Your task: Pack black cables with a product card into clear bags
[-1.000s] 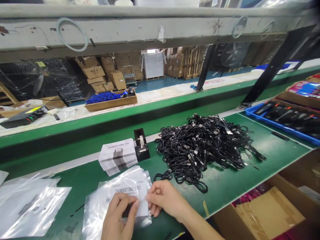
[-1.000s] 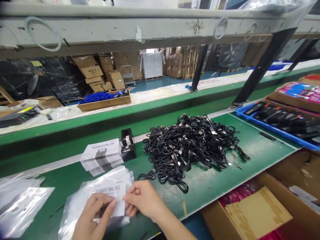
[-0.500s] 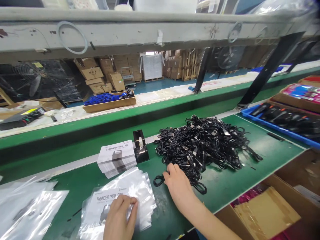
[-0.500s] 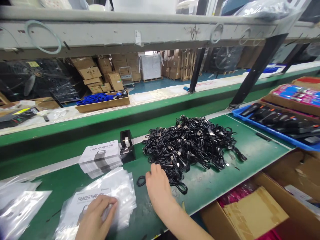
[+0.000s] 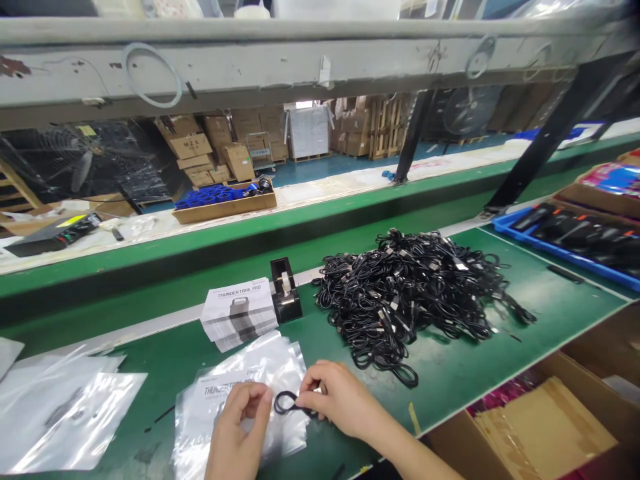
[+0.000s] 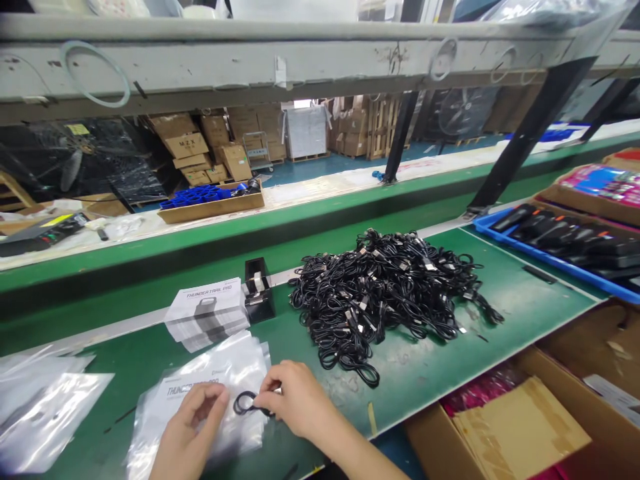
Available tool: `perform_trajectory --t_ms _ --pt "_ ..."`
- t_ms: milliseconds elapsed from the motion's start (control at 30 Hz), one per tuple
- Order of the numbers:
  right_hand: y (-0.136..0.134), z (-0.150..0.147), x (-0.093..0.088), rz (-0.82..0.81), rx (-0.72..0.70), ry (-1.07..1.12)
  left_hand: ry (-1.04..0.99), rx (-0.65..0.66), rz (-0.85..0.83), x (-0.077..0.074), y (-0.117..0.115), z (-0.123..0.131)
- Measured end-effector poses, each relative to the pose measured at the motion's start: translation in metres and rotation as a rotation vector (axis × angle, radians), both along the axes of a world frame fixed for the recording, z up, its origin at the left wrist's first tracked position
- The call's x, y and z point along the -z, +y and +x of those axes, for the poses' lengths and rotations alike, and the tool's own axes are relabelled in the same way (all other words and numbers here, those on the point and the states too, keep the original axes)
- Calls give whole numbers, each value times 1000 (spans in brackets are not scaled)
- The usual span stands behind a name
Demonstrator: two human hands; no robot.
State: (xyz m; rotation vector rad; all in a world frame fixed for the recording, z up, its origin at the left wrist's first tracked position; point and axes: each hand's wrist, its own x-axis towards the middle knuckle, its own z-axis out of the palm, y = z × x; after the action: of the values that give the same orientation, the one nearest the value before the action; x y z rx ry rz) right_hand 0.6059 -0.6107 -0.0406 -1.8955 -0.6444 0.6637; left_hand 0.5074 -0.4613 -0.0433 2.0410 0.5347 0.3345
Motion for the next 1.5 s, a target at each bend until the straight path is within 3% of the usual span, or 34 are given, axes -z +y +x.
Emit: perform_trajectory --t_ms 167,233,400,533,633,733,833,933,1000,1100,1233,1367,1500 --pt "5 1 -2 151 -62 279 -73 -15 20 -4 -2 -2" --pt "9 1 -3 166 -21 346 -69 -26 68 -7 1 -4" --pt "23 2 -8 155 79 355 -26 45 117 -15 2 -9" --pt "31 -1 -7 207 106 372 -92 14 77 -15 -7 -9" --pt "30 -6 -14 176 -30 224 -117 3 59 -19 -8 -9" --pt "27 -9 -37 119 -194 -53 -143 -46 72 -31 0 -8" --pt "33 -5 -73 84 -236 -311 -204 -137 68 -49 14 -9" --pt "48 7 -111 93 -334 -511 -282 -238 -24 -64 30 -11" --pt "59 16 -133 183 -477 -532 -344 -273 -159 -68 40 -13" --pt "67 25 -159 309 -705 -448 -409 -135 -420 -67 47 -15" --pt "61 23 -180 366 -797 -406 -269 118 -633 -59 38 -19" --pt "39 25 -177 326 -796 -360 -206 83 -744 -53 24 -23" --pt "15 30 -140 366 -610 -110 -215 -147 -653 -50 20 -22"
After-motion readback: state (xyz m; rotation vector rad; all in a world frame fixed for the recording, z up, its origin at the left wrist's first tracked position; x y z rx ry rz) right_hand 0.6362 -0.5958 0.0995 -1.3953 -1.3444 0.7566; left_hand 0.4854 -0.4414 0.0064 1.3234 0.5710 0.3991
